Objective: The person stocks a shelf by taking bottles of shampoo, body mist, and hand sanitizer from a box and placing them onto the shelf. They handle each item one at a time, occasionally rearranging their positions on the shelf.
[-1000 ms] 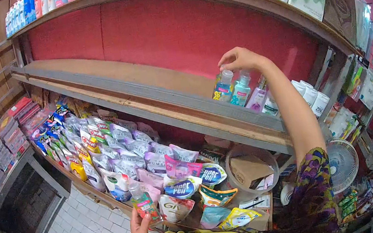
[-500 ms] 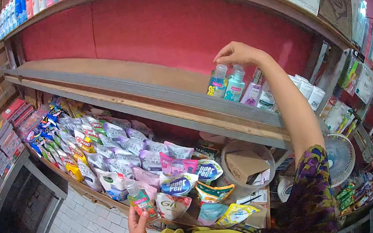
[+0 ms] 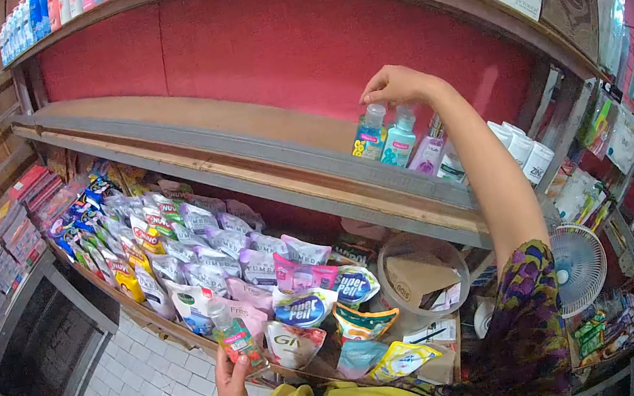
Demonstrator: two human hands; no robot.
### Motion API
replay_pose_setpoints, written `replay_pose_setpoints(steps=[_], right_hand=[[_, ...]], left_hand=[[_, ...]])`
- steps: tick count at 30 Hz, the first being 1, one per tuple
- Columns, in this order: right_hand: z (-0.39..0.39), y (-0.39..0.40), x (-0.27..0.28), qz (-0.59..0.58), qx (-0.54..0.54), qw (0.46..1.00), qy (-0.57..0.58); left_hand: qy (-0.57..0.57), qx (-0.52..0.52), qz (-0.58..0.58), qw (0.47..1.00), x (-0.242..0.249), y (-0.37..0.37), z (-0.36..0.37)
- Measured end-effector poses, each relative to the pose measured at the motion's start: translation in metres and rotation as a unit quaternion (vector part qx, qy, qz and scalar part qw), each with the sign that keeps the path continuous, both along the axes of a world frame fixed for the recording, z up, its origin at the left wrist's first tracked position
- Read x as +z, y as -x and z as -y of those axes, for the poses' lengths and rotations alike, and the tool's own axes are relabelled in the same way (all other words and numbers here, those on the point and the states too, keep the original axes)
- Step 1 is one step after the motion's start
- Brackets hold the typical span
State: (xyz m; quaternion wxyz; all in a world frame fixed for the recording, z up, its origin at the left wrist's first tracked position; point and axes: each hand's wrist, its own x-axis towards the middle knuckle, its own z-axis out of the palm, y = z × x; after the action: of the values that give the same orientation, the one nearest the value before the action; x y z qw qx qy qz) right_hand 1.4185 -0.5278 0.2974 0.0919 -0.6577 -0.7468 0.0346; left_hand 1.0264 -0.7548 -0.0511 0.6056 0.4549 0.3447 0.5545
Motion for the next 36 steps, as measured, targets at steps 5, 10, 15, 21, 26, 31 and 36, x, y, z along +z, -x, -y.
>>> replay_pose_setpoints(steps=[5, 10, 15, 21, 26, 31, 36], right_hand=[[-0.003, -0.004, 0.0, 0.032, 0.099, 0.98, -0.168], [0.082, 0.09, 0.0, -0.123, 0.263, 0.954, -0.077], [0.123, 0.131, -0.037, -0.118, 0.355, 0.926, 0.052], [0.135, 0.125, -0.036, -0.212, 0.361, 0.903, 0.101], [0.144, 0.114, 0.003, -0.265, 0.362, 0.891, 0.064], [0.15, 0.068, 0.079, -0.227, 0.262, 0.909, -0.23], [0.117, 0.008, 0.09, -0.063, 0.125, 0.908, -0.395]], left_hand=[[-0.031, -0.028, 0.0, 0.999, 0.021, -0.009, -0.014], [-0.088, -0.096, 0.005, 0.991, 0.062, -0.035, -0.044], [-0.132, -0.184, 0.032, 0.973, 0.089, -0.067, -0.064], [-0.146, -0.235, 0.02, 0.961, 0.119, -0.083, -0.07], [-0.281, -0.187, -0.023, 0.941, 0.148, -0.089, -0.095], [-0.411, -0.112, -0.062, 0.903, 0.211, -0.086, -0.126], [-0.483, -0.029, -0.246, 0.84, 0.221, -0.091, -0.145]])
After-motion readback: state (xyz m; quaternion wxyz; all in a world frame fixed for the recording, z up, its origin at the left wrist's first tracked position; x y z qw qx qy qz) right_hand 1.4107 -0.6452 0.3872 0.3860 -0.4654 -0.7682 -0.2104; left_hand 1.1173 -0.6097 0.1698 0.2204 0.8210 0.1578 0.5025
